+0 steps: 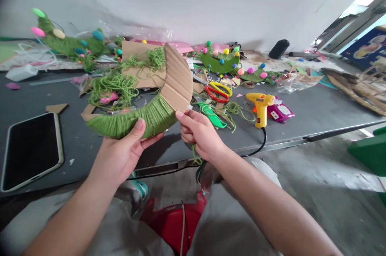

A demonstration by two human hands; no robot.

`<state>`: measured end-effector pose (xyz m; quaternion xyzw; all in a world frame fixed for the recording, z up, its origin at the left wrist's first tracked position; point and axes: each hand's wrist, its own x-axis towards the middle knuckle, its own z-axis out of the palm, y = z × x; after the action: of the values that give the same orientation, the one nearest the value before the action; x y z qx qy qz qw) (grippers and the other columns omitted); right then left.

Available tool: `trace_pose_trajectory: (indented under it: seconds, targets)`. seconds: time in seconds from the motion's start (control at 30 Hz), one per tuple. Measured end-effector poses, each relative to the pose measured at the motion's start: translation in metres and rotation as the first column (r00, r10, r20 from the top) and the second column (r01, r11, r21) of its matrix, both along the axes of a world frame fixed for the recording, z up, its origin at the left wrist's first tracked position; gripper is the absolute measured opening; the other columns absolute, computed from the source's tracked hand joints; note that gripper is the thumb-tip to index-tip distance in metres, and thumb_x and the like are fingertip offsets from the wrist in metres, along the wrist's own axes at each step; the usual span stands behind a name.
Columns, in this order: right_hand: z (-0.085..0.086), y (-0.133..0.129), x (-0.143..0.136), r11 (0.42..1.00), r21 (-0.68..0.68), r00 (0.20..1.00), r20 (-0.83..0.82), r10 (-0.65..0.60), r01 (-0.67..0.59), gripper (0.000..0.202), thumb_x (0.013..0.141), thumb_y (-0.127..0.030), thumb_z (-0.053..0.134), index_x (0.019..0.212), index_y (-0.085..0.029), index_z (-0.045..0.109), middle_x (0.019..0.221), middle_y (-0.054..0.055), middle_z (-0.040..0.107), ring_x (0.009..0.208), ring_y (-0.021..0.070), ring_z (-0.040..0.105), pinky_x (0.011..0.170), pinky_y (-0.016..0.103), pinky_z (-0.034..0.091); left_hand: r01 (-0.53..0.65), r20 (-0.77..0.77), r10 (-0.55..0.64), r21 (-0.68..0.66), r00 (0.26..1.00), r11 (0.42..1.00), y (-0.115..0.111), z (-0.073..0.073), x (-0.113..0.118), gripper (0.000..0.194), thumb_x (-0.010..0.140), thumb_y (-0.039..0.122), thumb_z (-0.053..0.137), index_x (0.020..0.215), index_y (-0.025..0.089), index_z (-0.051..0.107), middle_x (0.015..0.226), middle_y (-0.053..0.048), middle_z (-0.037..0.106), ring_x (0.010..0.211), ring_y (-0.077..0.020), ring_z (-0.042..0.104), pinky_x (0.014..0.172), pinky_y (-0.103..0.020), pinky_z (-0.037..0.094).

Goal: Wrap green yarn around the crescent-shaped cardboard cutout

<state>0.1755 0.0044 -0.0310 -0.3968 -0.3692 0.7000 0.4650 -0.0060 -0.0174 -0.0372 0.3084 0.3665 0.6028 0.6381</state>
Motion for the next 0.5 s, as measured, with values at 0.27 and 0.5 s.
trace_pose_trajectory:
  seconds: [0.27, 0.5]
  targets:
    - [-0.0009, -0.0025, 0.0012, 0.997, 0.075, 1.000, 0.006, -0.012, 0.012, 0.032, 0.085, -0.038, 0.077, 0.087, -0.018, 0.052, 0.056, -0.013, 0.027, 0.044, 0.0022, 0.017, 0.047, 0.023, 0.011, 0.023, 0.058, -0.021, -0.039, 0.998, 0.999, 0.0019, 0.0031, -0.0054, 0.025, 0.088, 0.027, 0.076, 0.112, 0.020, 0.071, 0.123, -0.009, 0.074, 0.105, -0.0277, 0.074, 0.081, -0.042, 0.067]
    - [-0.0069, -0.0020, 0.0049, 0.990, 0.139, 0.999, 0.028, -0.027, 0.023, 0.028, 0.086, -0.037, 0.077, 0.085, -0.018, 0.056, 0.053, -0.012, 0.033, 0.044, 0.0027, 0.022, 0.047, 0.023, 0.013, 0.030, 0.051, -0.028, -0.032, 0.998, 0.999, 0.0019, 0.0039, -0.0055, 0.023, 0.088, 0.029, 0.076, 0.109, 0.019, 0.073, 0.123, -0.010, 0.074, 0.106, -0.0276, 0.074, 0.080, -0.038, 0.068]
